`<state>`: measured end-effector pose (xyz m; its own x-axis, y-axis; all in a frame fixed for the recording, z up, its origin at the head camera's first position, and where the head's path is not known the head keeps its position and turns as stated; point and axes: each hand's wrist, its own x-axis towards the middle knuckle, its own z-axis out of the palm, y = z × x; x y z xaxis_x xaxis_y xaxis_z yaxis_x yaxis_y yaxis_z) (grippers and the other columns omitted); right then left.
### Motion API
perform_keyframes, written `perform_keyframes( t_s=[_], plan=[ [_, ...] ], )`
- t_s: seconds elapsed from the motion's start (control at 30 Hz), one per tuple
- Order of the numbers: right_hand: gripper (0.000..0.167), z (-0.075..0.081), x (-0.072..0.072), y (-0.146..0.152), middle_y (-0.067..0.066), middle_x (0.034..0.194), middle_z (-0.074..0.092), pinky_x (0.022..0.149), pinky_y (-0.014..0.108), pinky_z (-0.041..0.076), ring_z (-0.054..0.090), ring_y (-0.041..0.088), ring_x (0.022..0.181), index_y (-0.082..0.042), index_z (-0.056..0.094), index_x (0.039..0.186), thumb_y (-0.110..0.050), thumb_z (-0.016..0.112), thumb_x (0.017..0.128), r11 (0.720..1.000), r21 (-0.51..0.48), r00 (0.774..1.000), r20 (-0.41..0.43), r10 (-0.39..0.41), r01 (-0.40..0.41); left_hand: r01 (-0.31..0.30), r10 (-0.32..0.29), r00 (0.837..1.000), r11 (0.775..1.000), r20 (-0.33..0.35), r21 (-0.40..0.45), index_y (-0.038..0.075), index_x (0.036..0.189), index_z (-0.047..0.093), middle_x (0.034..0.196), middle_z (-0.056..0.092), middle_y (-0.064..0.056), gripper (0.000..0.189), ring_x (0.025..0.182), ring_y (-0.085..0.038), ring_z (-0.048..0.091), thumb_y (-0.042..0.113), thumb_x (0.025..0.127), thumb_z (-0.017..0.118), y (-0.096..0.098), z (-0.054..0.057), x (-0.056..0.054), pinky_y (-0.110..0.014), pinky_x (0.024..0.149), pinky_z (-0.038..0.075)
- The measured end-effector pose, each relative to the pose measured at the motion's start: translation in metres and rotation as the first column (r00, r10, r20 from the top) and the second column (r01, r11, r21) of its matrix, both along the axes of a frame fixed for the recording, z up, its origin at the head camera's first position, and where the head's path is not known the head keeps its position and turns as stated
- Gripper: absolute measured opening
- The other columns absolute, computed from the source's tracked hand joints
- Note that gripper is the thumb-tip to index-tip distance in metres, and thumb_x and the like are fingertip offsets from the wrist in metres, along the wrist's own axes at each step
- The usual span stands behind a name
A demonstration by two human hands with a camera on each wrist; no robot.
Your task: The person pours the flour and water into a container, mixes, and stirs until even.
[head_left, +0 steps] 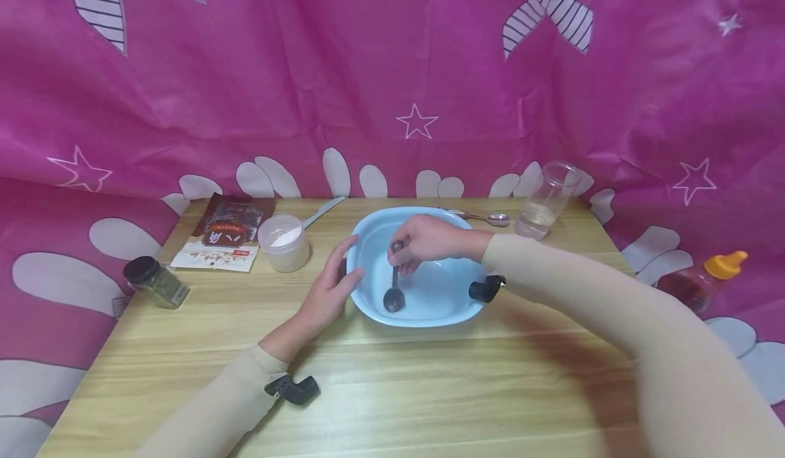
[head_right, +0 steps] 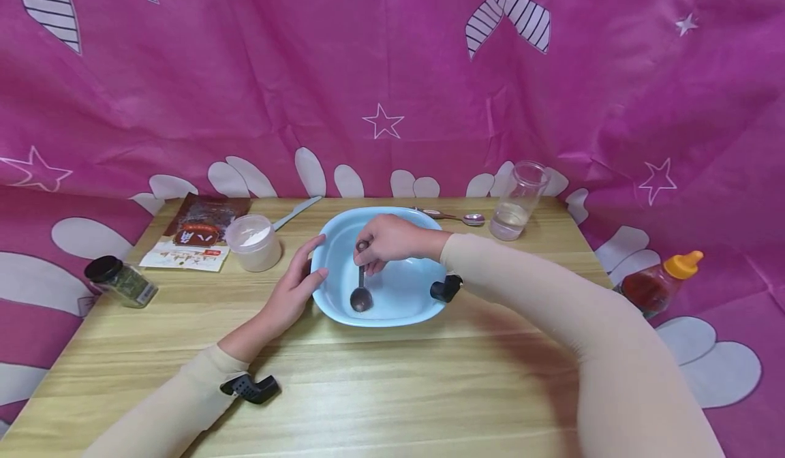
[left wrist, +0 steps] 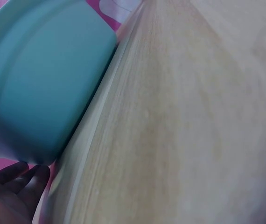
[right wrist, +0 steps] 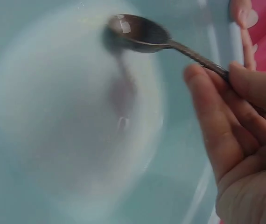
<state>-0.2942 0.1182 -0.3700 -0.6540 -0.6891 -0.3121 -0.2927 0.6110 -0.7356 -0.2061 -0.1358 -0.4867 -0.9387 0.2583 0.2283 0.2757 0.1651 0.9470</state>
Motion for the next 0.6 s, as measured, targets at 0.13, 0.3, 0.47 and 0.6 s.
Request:
perform_keyframes(
  t_s=[0.13,0.3,0.47,0.6],
  plan=[
    [0.016,-0.005,-0.007,-0.004,0.006,0.097,0.083,0.085,0.032,0.069,0.083,0.024,0.096,-0.001,0.083,0.113,-0.014,0.079,0.106,0.989,-0.07,0.992,0.01,-0.127,0.127,0.003,-0.003,1.0,1.0,-0.006,0.0,0.021,0.174,0.034,0.161,0.055,-0.03,0.065,0.148,-0.044,0.057,0.022,0.114,0.06,0.0,0.0,0.0,-0.06,0.116,0.052],
    [0.011,-0.007,-0.015,0.0,0.006,0.099,0.083,0.086,0.032,0.068,0.083,0.026,0.099,-0.005,0.083,0.112,-0.013,0.08,0.105,0.958,-0.111,0.958,-0.083,-0.274,0.264,0.006,-0.006,1.0,1.0,-0.004,-0.004,0.022,0.174,0.033,0.166,0.05,-0.027,0.065,0.151,-0.043,0.054,0.023,0.114,0.059,0.0,0.0,0.0,-0.06,0.117,0.051],
    [0.012,-0.003,-0.018,0.015,0.001,0.094,0.08,0.082,0.033,0.066,0.079,0.021,0.09,-0.008,0.083,0.114,-0.016,0.078,0.106,0.956,-0.034,0.903,-0.32,-0.286,0.291,0.0,0.0,1.0,1.0,0.001,-0.016,0.023,0.174,0.033,0.17,0.046,-0.024,0.065,0.153,-0.043,0.052,0.024,0.115,0.059,-0.001,0.0,-0.001,-0.06,0.12,0.048],
    [0.012,0.008,-0.015,0.03,0.002,0.087,0.075,0.072,0.036,0.06,0.07,0.021,0.08,-0.008,0.083,0.111,-0.015,0.076,0.106,0.955,0.078,0.867,-0.445,-0.222,0.285,-0.001,0.001,1.0,1.0,0.001,-0.021,0.023,0.175,0.033,0.174,0.042,-0.02,0.065,0.155,-0.043,0.05,0.025,0.115,0.058,-0.001,-0.001,-0.001,-0.06,0.121,0.046]
  ],
)
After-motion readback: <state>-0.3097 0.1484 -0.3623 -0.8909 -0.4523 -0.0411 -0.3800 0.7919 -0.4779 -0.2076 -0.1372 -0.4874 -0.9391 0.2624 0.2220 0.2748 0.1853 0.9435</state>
